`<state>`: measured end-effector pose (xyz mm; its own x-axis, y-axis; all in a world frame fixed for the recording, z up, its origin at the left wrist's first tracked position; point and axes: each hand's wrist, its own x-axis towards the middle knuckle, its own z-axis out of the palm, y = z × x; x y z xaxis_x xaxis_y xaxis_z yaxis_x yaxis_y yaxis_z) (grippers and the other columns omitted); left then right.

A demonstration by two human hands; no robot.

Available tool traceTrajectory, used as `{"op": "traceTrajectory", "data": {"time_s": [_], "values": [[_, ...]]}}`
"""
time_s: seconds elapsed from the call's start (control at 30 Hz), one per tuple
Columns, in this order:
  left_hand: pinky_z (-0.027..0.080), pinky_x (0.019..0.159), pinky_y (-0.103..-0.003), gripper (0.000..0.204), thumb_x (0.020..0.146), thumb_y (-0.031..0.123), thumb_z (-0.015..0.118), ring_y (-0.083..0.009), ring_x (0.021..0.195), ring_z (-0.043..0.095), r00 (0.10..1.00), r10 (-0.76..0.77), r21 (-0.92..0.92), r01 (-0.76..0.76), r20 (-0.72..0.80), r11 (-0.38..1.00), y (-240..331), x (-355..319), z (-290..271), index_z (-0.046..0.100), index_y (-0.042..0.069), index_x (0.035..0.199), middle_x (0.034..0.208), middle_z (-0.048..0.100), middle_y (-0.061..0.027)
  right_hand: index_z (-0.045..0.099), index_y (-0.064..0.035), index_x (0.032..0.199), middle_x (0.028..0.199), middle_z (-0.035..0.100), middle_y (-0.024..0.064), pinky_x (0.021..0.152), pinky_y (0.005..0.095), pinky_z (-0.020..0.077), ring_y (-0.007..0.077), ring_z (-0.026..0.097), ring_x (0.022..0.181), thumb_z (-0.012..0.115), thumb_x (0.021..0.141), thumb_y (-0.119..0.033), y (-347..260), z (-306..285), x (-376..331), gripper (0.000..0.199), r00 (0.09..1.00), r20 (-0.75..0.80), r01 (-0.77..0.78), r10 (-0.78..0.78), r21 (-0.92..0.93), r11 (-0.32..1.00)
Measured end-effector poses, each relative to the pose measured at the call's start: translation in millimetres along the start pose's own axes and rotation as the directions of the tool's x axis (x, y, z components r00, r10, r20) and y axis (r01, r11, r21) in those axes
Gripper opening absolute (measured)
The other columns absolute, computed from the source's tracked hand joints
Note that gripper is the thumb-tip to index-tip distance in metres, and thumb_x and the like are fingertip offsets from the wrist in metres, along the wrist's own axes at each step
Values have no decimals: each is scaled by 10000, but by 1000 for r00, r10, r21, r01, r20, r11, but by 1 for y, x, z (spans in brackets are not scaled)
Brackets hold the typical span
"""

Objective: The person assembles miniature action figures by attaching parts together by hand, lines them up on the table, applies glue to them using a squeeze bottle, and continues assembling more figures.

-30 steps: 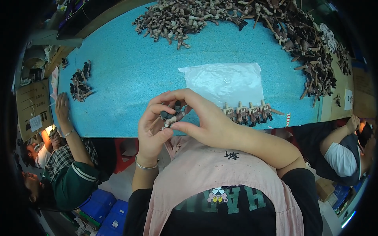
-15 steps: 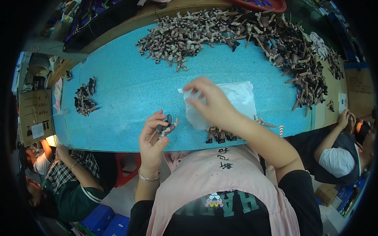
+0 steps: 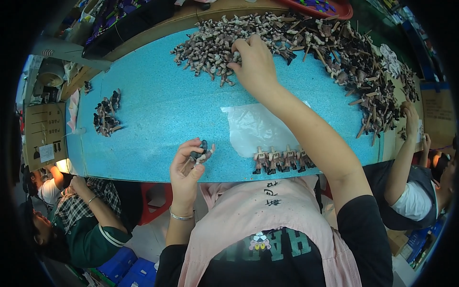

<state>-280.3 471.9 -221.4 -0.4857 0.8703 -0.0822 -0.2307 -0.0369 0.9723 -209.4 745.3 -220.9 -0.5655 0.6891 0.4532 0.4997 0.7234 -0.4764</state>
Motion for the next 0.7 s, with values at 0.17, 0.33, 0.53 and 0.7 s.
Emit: {"op": "traceTrajectory", "data": {"time_s": [0.17, 0.33, 0.53, 0.7], "values": [[375, 945, -310, 349, 798, 168, 751, -182, 1149, 485, 1000, -5, 1, 5, -13, 1000, -3, 1, -6, 613, 35, 1090, 1247, 503, -100, 548, -54, 887, 928, 528, 117, 729, 423, 456, 322, 560, 871, 750, 707, -32, 7, -31, -16, 271, 987, 130, 64, -90, 193, 979], [400, 935, -306, 346, 806, 158, 744, -175, 1130, 500, 1000, 17, 14, -17, -24, 1000, -1, 6, -9, 611, 28, 1098, 1243, 495, -100, 543, -47, 894, 870, 548, 113, 693, 397, 468, 318, 573, 805, 726, 728, -30, 28, -64, -49, 247, 939, 326, -85, 104, -73, 994], [414, 970, -333, 347, 808, 142, 741, -186, 1121, 513, 999, 15, 34, -14, -43, 999, -2, 7, -8, 605, 10, 1099, 1236, 487, -114, 596, -34, 960, 896, 592, 116, 725, 395, 477, 312, 581, 839, 664, 764, 5, 30, -84, -56, 211, 862, 457, -288, 220, 83, 954], [418, 970, -349, 336, 784, 108, 744, -218, 1134, 517, 997, 60, 138, -53, -51, 989, 1, 12, -8, 612, 17, 1079, 1222, 496, -122, 639, -30, 994, 955, 599, 101, 814, 385, 458, 306, 560, 950, 612, 803, 36, 45, -79, -46, 204, 953, 255, 184, -166, -48, 982]]}}
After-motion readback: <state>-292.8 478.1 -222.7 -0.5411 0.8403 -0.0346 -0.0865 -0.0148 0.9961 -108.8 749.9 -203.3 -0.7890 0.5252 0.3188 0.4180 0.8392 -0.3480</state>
